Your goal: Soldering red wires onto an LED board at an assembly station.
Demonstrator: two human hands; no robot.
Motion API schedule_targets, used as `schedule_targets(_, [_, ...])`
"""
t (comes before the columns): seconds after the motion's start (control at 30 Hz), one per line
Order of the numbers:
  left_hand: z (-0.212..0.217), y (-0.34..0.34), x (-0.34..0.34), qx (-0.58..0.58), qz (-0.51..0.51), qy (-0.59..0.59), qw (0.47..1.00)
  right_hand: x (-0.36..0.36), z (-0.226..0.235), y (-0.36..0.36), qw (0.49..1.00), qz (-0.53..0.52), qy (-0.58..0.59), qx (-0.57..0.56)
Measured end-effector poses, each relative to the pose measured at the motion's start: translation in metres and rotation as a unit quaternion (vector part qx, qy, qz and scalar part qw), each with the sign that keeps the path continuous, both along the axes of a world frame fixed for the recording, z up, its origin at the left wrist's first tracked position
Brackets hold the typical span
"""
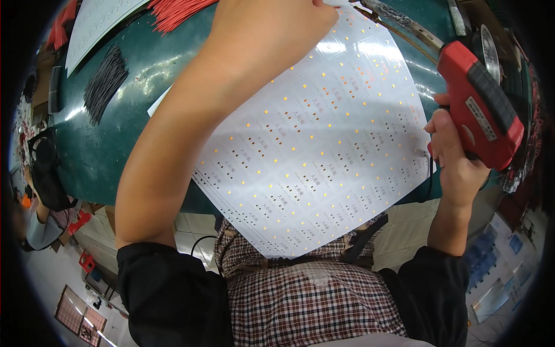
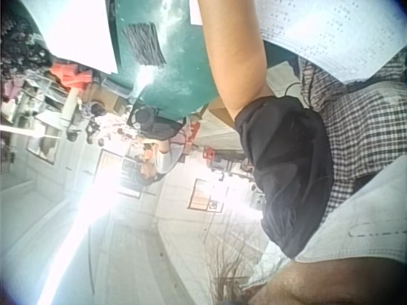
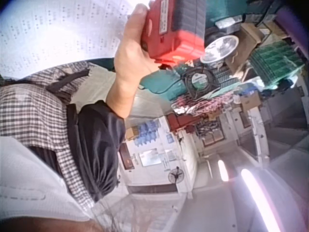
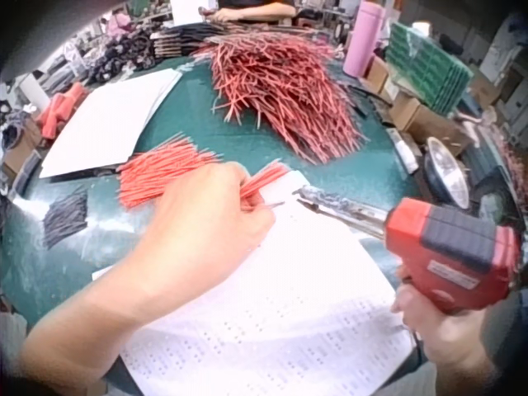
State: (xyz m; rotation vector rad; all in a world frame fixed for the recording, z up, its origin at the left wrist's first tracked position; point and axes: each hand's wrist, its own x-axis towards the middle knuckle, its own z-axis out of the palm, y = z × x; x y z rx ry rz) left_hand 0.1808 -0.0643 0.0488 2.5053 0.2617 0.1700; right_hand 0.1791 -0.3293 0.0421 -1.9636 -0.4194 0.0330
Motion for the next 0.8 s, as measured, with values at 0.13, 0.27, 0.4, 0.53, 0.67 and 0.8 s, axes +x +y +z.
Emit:
schedule_targets(0.13, [-0.005,0.002,0.003,0.006,0.005,-0.006,1.000,-0.003,0.000,0.002,1.000,0.000,-0.014,-0.023])
schedule_targets(0.27, [-0.005,0.001,0.003,-0.004,-0.001,-0.005,1.000,-0.004,0.001,0.001,1.000,0.000,-0.004,-0.028])
schedule_targets(0.4, [-0.007,-0.005,-0.003,0.015,0.008,-0.036,0.999,-0.004,0.001,-0.005,0.999,-0.011,0.028,-0.039])
schedule_targets(0.53, [-0.003,0.003,0.005,-0.026,0.014,0.011,0.999,-0.005,-0.002,-0.007,0.999,-0.009,0.020,-0.042])
schedule_targets(0.67, [0.001,0.003,-0.001,-0.048,0.005,0.017,0.999,-0.005,0.000,-0.004,0.999,-0.007,0.021,-0.038])
schedule_targets(0.8, [-0.007,-0.005,-0.005,0.013,0.015,-0.031,0.999,-0.005,0.001,-0.001,0.999,-0.001,0.021,-0.027])
